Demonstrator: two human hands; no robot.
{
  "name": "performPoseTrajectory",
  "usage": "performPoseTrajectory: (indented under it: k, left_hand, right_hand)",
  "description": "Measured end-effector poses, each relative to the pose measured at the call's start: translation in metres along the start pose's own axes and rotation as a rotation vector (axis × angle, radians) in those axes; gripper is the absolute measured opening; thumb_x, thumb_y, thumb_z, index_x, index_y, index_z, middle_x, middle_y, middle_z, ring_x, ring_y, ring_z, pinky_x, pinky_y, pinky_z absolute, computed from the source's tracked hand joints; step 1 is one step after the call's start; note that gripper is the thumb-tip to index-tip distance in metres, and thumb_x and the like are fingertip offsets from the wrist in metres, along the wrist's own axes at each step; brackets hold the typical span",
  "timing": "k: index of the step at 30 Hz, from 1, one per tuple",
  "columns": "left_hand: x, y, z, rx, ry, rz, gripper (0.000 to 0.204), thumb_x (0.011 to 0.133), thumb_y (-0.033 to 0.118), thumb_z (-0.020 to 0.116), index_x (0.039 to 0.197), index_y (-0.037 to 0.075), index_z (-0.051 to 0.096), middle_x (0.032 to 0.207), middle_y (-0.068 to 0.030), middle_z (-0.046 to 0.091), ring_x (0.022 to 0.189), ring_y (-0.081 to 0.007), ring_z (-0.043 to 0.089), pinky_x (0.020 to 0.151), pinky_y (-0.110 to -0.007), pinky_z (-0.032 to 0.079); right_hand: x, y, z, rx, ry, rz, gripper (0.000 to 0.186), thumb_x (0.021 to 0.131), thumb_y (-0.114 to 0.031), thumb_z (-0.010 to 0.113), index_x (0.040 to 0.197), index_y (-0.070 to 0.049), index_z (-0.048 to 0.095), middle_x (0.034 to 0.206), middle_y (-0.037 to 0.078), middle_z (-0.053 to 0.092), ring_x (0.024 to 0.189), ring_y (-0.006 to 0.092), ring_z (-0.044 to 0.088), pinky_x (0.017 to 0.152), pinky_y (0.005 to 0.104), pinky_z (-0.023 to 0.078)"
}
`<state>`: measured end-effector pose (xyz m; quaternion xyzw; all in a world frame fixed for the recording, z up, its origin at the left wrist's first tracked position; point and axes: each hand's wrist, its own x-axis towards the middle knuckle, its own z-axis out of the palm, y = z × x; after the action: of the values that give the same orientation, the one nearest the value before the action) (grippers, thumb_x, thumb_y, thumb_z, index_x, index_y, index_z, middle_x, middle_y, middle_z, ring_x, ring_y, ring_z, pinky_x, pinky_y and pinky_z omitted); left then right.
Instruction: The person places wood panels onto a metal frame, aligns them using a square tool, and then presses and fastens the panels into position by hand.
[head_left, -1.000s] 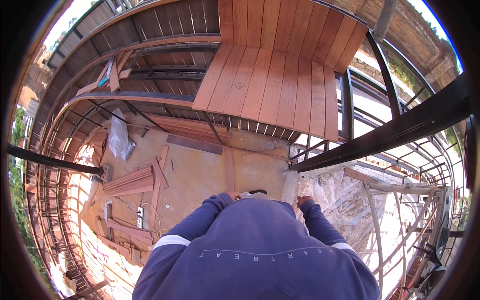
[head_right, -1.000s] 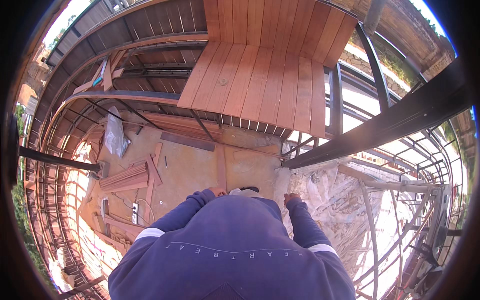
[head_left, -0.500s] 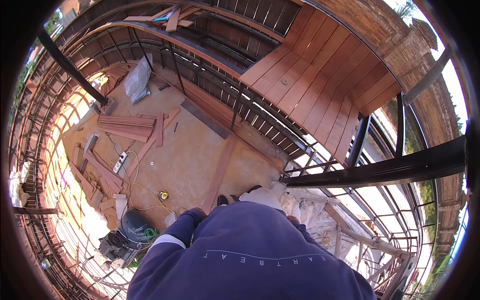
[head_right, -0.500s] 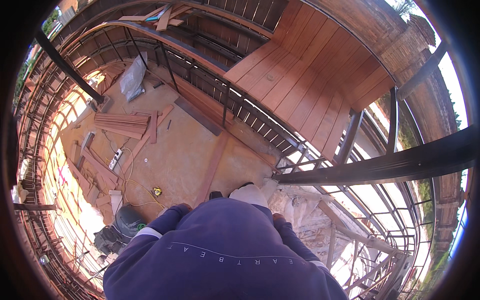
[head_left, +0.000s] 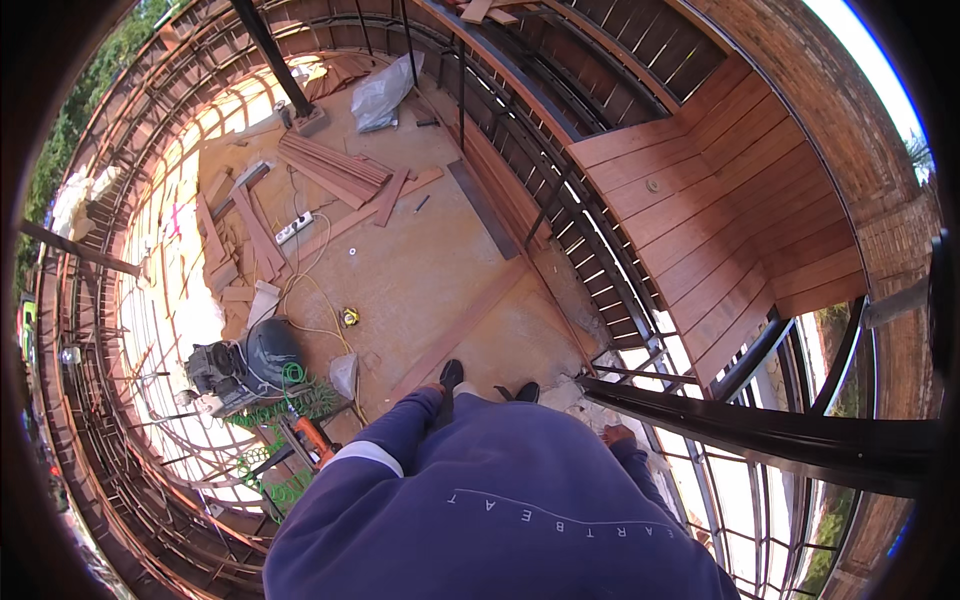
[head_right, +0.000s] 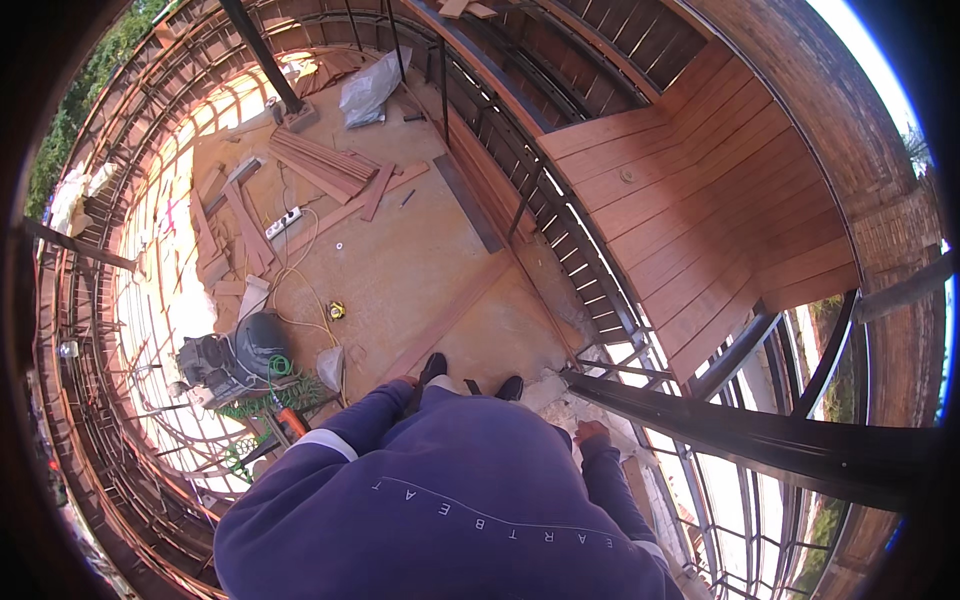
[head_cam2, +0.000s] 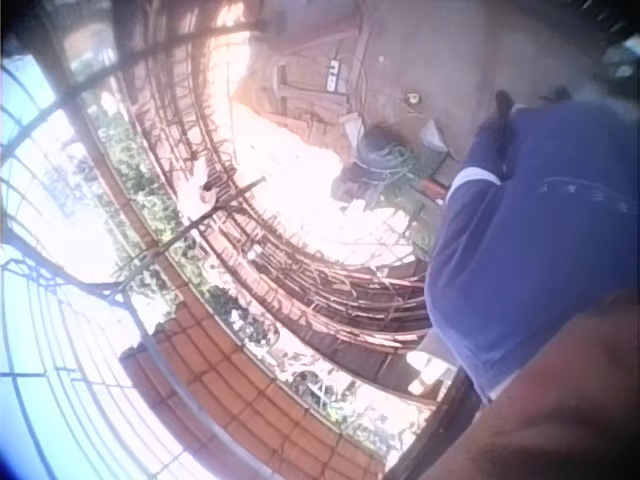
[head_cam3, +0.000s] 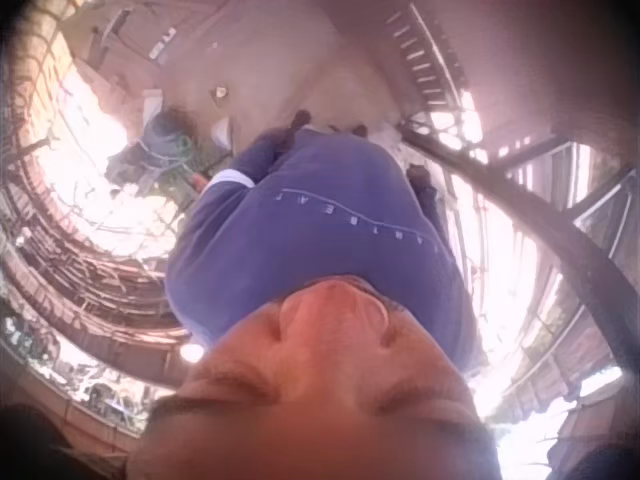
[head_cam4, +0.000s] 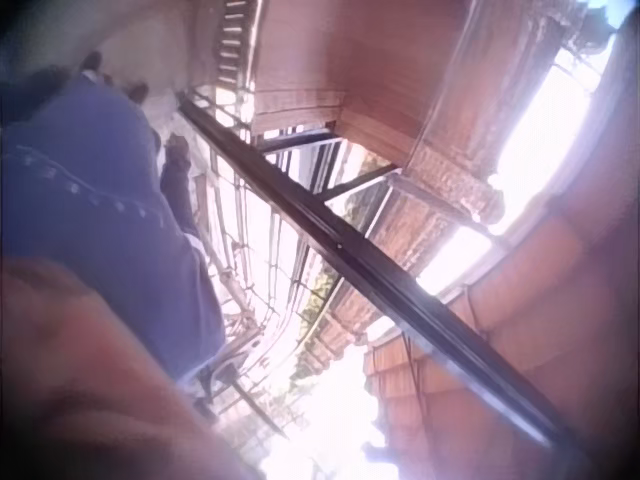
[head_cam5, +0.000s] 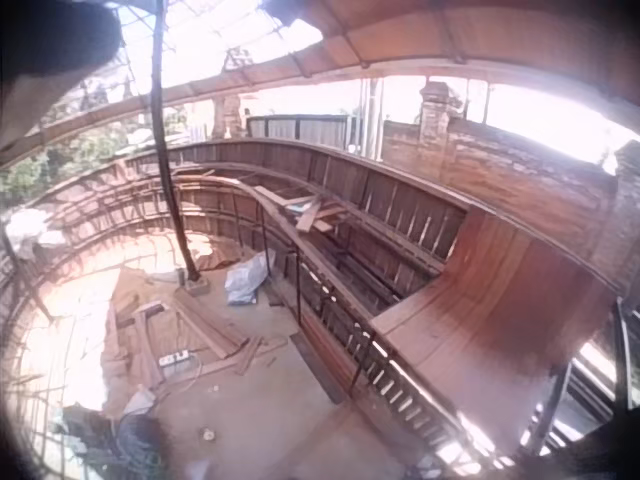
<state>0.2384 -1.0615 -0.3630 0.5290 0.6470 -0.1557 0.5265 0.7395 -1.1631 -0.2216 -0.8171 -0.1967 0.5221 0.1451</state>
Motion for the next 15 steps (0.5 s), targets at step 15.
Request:
performPoseTrajectory:
  k: [15]
  left_hand:
    - [-0.115,0.066,0.084,-0.461,0.305,-0.251,0.032,0.076,0.028,0.051,0.098,0.009,0.065,0.096,-0.0152,0.063,0.091,-0.0288,0.06,0.084,-0.035,0.045]
  right_hand:
    - [0.074,-0.02,-0.059,-0.428,-0.269,-0.251,0.039,0.079,-0.039,0.056,0.077,-0.001,0.064,0.067,0.012,0.063,0.06,0.0182,0.058,0.06,0.0317,0.045]
